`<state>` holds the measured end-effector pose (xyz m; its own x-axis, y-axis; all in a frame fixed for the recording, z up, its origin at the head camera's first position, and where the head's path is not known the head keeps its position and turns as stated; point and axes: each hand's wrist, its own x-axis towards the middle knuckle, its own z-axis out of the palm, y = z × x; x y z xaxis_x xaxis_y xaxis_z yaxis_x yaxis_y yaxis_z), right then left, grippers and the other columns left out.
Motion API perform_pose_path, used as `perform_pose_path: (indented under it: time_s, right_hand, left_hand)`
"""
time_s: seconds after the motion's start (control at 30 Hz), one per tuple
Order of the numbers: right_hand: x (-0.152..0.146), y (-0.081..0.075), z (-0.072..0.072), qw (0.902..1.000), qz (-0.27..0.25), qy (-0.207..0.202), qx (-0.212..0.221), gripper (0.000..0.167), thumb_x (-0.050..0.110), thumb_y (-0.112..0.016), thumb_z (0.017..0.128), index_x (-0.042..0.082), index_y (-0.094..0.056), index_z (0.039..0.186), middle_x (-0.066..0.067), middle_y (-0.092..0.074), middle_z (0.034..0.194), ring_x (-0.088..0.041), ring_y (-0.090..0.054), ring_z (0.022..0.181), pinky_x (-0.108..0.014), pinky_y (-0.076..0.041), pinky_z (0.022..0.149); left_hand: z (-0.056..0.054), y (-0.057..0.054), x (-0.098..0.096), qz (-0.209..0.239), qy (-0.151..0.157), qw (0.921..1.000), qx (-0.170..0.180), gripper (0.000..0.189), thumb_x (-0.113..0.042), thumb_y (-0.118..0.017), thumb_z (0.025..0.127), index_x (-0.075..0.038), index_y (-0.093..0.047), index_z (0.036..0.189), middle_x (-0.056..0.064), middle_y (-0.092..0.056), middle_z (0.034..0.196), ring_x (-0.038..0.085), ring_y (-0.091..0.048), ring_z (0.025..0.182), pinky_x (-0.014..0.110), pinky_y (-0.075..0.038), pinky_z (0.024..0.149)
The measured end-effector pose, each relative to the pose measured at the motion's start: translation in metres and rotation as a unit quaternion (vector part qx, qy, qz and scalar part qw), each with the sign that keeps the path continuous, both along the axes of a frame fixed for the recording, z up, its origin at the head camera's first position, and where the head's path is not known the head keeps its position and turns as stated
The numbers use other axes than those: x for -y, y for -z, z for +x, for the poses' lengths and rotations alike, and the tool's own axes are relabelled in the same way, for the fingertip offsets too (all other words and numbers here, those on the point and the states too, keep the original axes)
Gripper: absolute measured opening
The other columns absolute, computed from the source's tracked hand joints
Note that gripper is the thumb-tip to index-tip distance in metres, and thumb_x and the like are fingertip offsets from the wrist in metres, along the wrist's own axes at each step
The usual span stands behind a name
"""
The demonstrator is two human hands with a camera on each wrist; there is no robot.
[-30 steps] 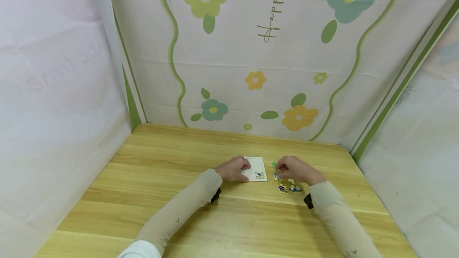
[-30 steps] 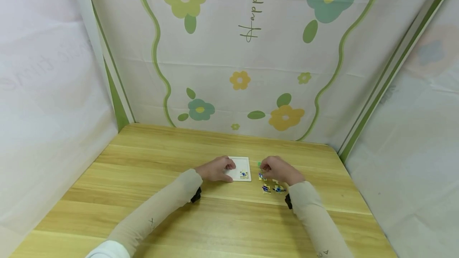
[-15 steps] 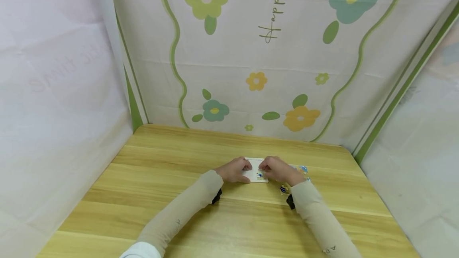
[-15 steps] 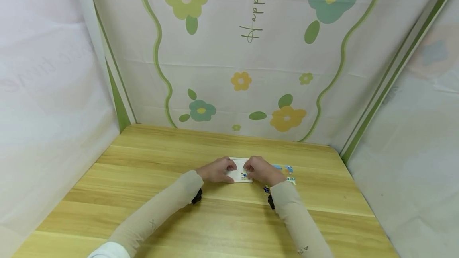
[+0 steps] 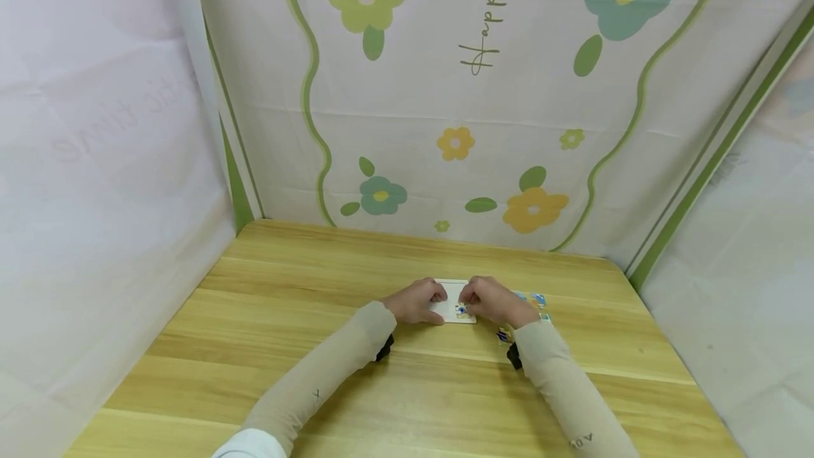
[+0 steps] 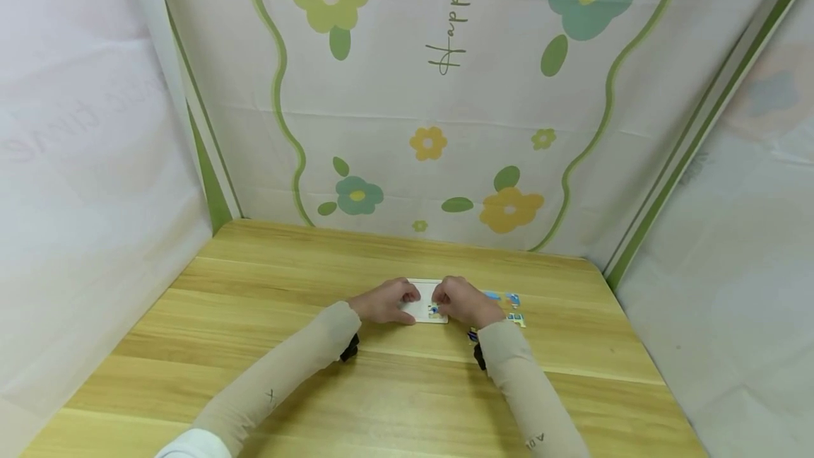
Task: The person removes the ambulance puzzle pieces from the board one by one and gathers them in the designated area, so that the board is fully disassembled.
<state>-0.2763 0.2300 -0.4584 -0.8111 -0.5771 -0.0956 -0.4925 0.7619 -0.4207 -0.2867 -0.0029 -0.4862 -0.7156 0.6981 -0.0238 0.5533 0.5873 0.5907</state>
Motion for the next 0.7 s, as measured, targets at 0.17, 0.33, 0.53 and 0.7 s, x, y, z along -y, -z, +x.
perform_pose_path:
  time_s: [0.17,0.33,0.53,0.7]
  right_hand:
    - [-0.002,-0.003,-0.005,0.9998,-0.013,0.004,0.011,0.013,0.000,-0.067,0.101,0.006,-0.078,0.106,-0.006,-0.076,0.101,-0.009,-0.061,0.079,-0.029,-0.055,0.073]
    - [-0.002,-0.008,-0.006,0.9993,-0.025,0.011,0.024,0.010,0.002,-0.065,0.103,0.006,-0.073,0.098,-0.005,-0.073,0.092,-0.010,-0.058,0.074,-0.026,-0.051,0.068]
    - [-0.003,-0.010,-0.005,0.9989,-0.032,0.014,0.033,0.011,0.002,-0.063,0.104,0.005,-0.071,0.097,-0.008,-0.071,0.089,-0.011,-0.054,0.070,-0.025,-0.047,0.065]
    - [-0.006,-0.011,-0.005,0.9988,-0.035,0.024,0.024,0.012,0.004,-0.063,0.105,0.007,-0.071,0.096,-0.008,-0.070,0.087,-0.011,-0.053,0.069,-0.027,-0.047,0.065]
  left_hand:
    - [0.001,-0.001,0.000,0.001,-0.002,1.0000,0.002,0.046,-0.019,-0.084,0.093,0.001,-0.067,0.131,0.011,-0.066,0.128,0.018,-0.061,0.113,0.029,-0.053,0.100]
    - [0.001,0.000,0.000,0.000,-0.003,1.0000,0.001,0.046,-0.019,-0.084,0.093,0.001,-0.066,0.130,0.011,-0.066,0.127,0.017,-0.060,0.111,0.028,-0.052,0.098]
    - [0.000,0.000,0.000,-0.001,-0.004,1.0000,0.000,0.045,-0.019,-0.084,0.093,0.001,-0.067,0.130,0.011,-0.066,0.127,0.017,-0.060,0.111,0.028,-0.052,0.098]
    - [0.000,0.000,-0.001,-0.005,-0.004,1.0000,-0.001,0.046,-0.020,-0.084,0.093,0.001,-0.067,0.131,0.010,-0.067,0.128,0.018,-0.060,0.113,0.029,-0.053,0.101]
